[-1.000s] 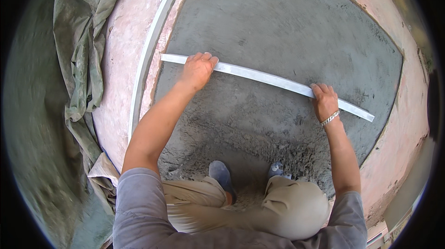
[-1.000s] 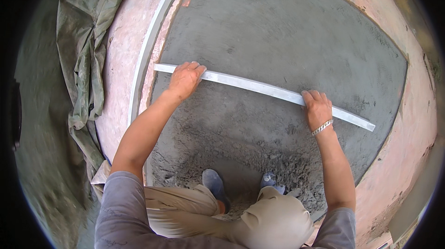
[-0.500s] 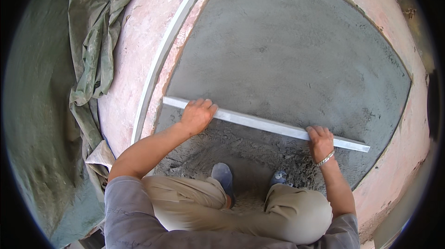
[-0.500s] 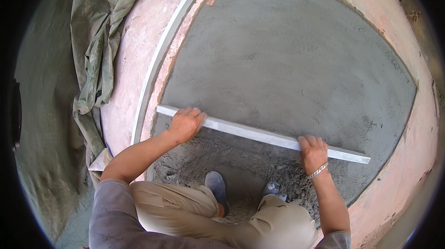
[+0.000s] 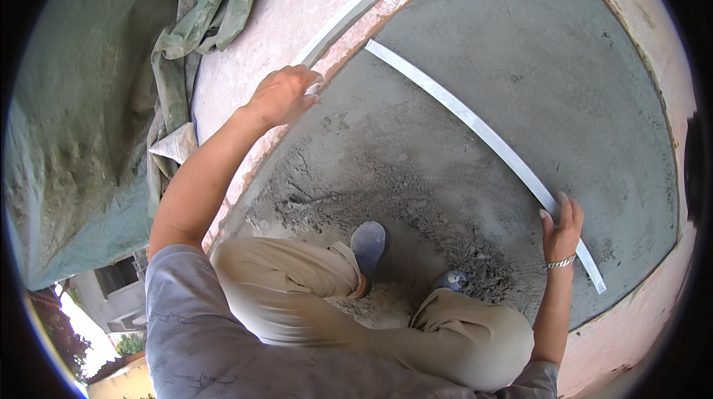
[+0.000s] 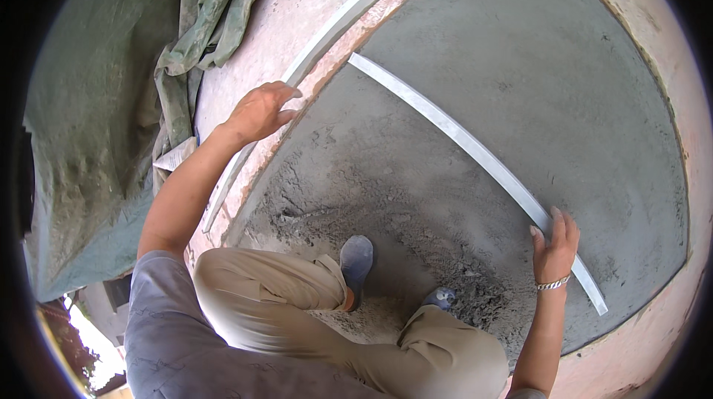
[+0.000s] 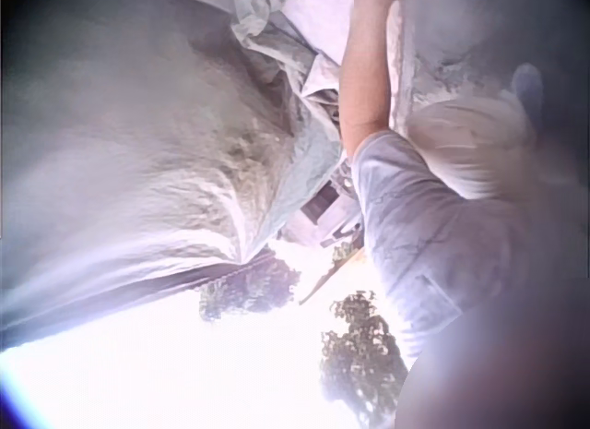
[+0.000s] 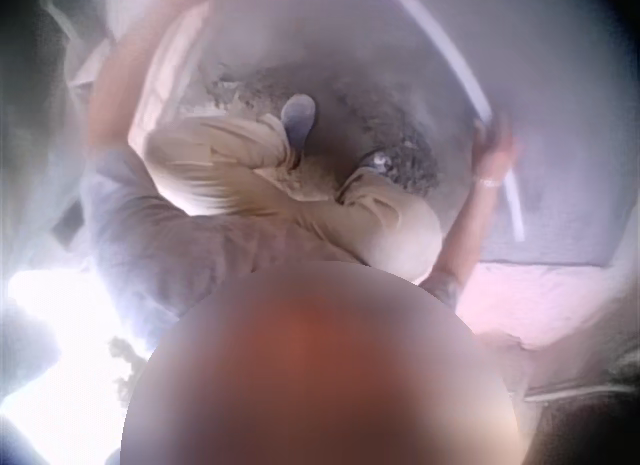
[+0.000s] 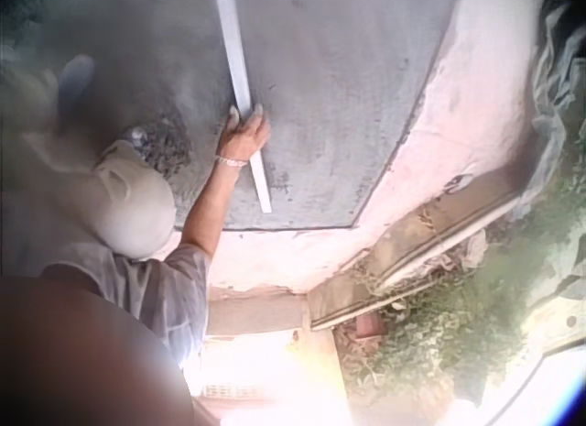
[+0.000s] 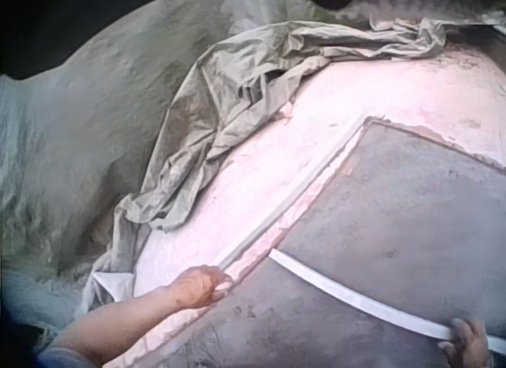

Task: The person uses a trowel to spread wet concrete on a floor and a straight metal bar to level the surface. They repeatedly drag the bar across the concrete to create a flat, even finish.

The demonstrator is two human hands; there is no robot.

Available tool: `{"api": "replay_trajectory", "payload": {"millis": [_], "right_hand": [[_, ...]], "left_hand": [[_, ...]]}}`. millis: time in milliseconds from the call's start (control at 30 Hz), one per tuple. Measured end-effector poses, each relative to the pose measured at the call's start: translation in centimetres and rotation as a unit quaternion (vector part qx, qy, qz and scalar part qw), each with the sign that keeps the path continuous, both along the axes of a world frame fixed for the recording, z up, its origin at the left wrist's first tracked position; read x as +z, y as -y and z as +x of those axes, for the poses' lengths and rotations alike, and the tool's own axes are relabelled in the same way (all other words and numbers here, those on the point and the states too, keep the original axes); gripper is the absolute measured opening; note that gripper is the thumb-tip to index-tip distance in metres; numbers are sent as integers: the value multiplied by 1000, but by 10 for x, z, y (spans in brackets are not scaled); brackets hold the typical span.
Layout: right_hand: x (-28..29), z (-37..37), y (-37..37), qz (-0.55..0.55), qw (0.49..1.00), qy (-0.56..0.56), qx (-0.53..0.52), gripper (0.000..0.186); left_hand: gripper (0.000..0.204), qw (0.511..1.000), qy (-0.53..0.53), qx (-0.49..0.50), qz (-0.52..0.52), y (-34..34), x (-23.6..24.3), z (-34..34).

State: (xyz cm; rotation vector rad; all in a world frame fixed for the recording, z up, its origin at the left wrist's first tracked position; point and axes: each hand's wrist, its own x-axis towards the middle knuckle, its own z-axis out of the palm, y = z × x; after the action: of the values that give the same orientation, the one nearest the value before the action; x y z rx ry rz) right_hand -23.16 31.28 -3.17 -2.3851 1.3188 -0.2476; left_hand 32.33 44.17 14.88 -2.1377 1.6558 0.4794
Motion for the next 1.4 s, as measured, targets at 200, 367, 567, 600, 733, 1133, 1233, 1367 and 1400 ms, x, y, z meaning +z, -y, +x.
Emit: {"api": "replay_trajectory", "payload": {"millis": [200, 367, 567, 600, 733, 1133, 1233, 1367, 1400], "right_hand": [[-21, 11, -2, -31, 999, 32, 26, 45], [-29, 8, -1, -45, 998, 41, 34, 42], [-44, 2, 0, -68, 996, 46, 46, 44], [-46, 1, 2, -71, 995, 39, 56, 44], [-45, 1, 6, -68, 996, -2, 62, 44], [60, -123, -219, 37, 960, -110, -254, 46], [58, -148, -341, 193, 877, -139, -418, 56], [30, -139, -451, 320, 830, -199, -410, 71], [25, -135, -470, 317, 849, -147, -395, 71]], "left_hand": [[36, 968, 135, 208, 26, -140, 155, 13], [33, 954, 189, 227, -47, -159, 246, -30], [34, 950, -11, 201, -239, -102, 194, -96], [34, 937, -61, 202, -280, -94, 178, -109], [32, 839, -293, 241, -390, -84, 109, -155], [32, 717, -474, 374, -350, -169, -9, -134], [31, 744, -481, 342, -313, -171, -17, -137], [31, 759, -510, 302, -270, -181, -29, -156], [32, 760, -517, 301, -255, -186, -30, -160]]}}
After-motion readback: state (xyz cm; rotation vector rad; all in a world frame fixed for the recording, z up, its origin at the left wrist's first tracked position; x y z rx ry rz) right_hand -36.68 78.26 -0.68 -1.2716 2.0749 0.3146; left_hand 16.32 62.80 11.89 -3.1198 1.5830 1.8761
